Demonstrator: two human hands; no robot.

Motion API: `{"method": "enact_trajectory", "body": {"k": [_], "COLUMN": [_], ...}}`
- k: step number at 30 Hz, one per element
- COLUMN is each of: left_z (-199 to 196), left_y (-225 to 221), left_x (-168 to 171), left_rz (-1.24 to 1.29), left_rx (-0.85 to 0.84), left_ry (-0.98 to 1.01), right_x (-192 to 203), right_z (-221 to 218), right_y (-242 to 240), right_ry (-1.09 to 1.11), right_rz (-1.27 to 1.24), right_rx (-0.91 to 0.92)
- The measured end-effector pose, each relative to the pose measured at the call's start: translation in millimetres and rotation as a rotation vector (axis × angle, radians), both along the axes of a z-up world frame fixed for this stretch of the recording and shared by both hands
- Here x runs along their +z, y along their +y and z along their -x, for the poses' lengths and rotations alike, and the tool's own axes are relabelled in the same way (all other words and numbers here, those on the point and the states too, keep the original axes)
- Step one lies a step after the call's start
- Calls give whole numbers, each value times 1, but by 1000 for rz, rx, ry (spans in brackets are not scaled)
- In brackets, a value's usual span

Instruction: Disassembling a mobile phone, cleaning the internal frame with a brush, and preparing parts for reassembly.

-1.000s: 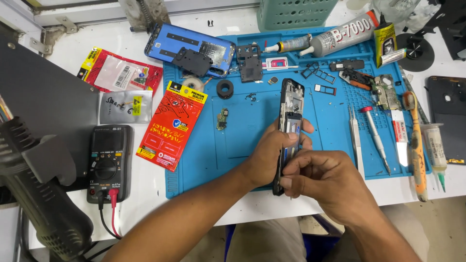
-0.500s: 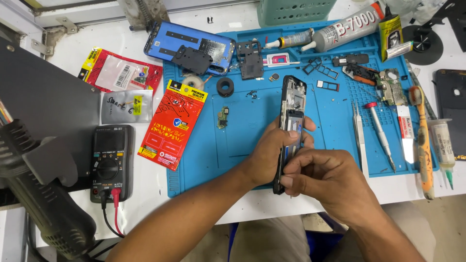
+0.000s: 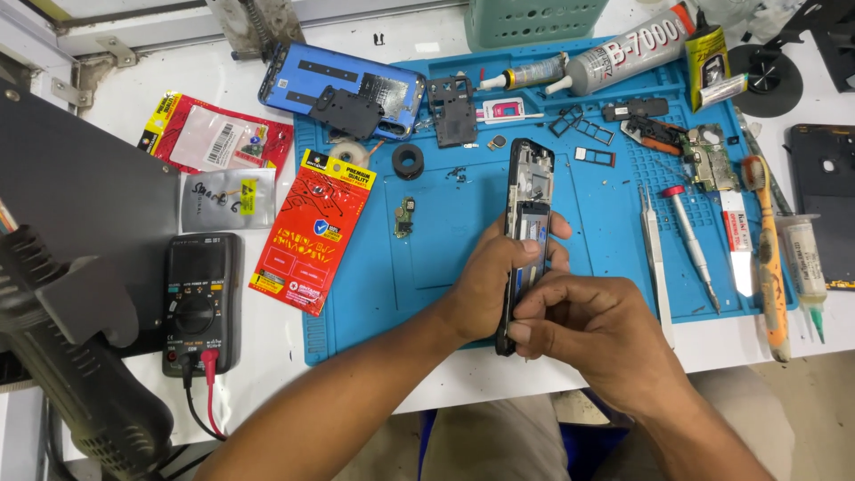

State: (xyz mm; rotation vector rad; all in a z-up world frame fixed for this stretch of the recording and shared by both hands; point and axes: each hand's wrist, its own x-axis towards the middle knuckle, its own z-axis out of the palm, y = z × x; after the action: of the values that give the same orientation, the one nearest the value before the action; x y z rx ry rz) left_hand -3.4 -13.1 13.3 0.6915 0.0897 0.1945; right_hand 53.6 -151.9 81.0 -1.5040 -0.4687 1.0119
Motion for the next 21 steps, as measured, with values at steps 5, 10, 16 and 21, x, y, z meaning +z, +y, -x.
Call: {"method": "enact_trajectory", "body": {"k": [5,10,16,21], "left_z": [-2,1,-1,4], "left_y": [4,1,1,1], "left_x": [4,7,11,16], "left_rz": [13,-6,-44,-148], "left_rx": [14,7,-22,-49], "left_ry": [24,27,29,40], "right_x": [8,5,14,9], "right_z": [3,3,-3,-3], "right_y": [6,3,8,7], "right_ry": [-43,-30,-66,-93], "right_rz": [31,41,25,23], "right_rx": [-38,-53,-12,-25]}}
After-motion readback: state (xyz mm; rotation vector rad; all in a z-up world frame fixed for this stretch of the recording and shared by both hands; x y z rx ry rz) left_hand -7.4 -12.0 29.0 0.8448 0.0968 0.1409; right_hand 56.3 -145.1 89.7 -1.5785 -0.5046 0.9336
